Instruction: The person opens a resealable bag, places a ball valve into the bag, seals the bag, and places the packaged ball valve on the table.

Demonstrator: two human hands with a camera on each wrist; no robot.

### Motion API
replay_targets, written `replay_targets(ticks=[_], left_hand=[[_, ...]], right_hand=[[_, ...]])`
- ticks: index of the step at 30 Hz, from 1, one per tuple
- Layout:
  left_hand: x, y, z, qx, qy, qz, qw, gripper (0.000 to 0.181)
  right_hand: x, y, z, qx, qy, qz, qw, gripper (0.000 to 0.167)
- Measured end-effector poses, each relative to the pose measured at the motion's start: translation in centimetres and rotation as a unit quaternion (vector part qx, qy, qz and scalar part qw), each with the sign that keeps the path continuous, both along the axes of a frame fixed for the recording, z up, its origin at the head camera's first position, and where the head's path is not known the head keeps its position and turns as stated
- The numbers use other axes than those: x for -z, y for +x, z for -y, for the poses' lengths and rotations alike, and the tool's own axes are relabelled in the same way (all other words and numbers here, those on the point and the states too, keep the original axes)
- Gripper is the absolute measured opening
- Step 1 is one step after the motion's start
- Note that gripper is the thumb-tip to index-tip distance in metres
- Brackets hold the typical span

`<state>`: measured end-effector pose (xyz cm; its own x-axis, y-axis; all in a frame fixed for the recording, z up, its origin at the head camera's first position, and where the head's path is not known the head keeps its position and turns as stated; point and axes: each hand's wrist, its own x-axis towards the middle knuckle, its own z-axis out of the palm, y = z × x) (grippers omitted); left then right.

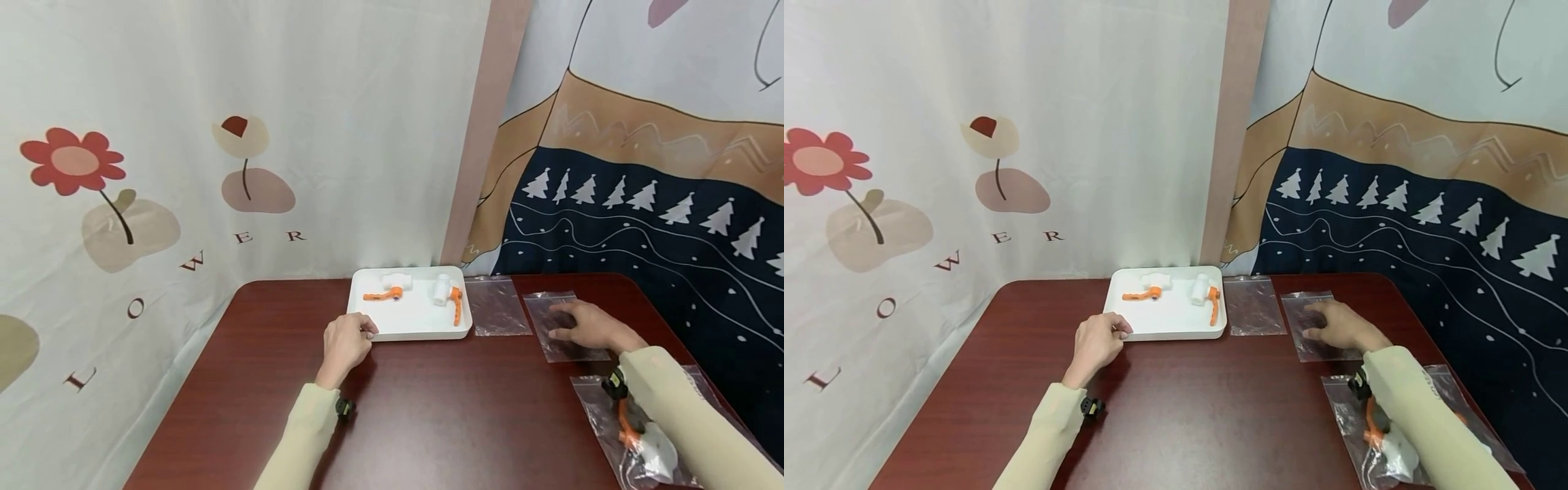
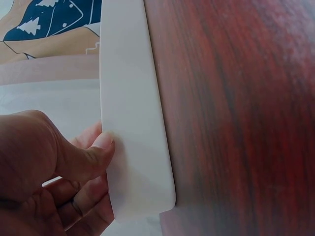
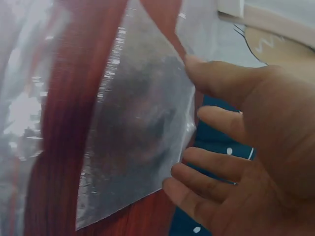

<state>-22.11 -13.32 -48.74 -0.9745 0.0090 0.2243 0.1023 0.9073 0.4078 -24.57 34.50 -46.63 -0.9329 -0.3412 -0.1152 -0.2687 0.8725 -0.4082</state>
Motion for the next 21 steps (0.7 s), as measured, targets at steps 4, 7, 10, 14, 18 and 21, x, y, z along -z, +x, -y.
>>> replay_targets(ticks=[4,7,10,14,18,21], left_hand=[[-0.1,0.0,0.0,0.001,0.001,-0.006,1.0000,0.025],[-0.1,0.1,0.0,0.001,0.000,-0.009,1.0000,0.025],[0.0,0.1,0.0,0.003,-0.001,-0.010,0.9999,0.025],[0.0,0.1,0.0,0.002,-0.002,-0.010,0.9999,0.025],[0.0,0.1,0.0,0.003,-0.001,-0.012,0.9999,0.024],[0.0,0.1,0.0,0.002,0.001,-0.011,0.9999,0.023]], right_hand=[[-0.5,-0.9,-0.7,0.046,-0.032,0.014,0.9983,0.074],[-0.7,-1.5,-1.4,0.101,-0.051,0.054,0.9921,0.087],[-0.6,-2.1,-2.1,0.153,-0.068,0.090,0.9817,0.095],[-0.1,-2.8,-2.9,0.205,-0.084,0.111,0.9689,0.096],[0.5,-3.4,-3.3,0.243,-0.083,0.107,0.9606,0.093],[0.9,-3.7,-3.2,0.265,-0.079,0.094,0.9563,0.087]])
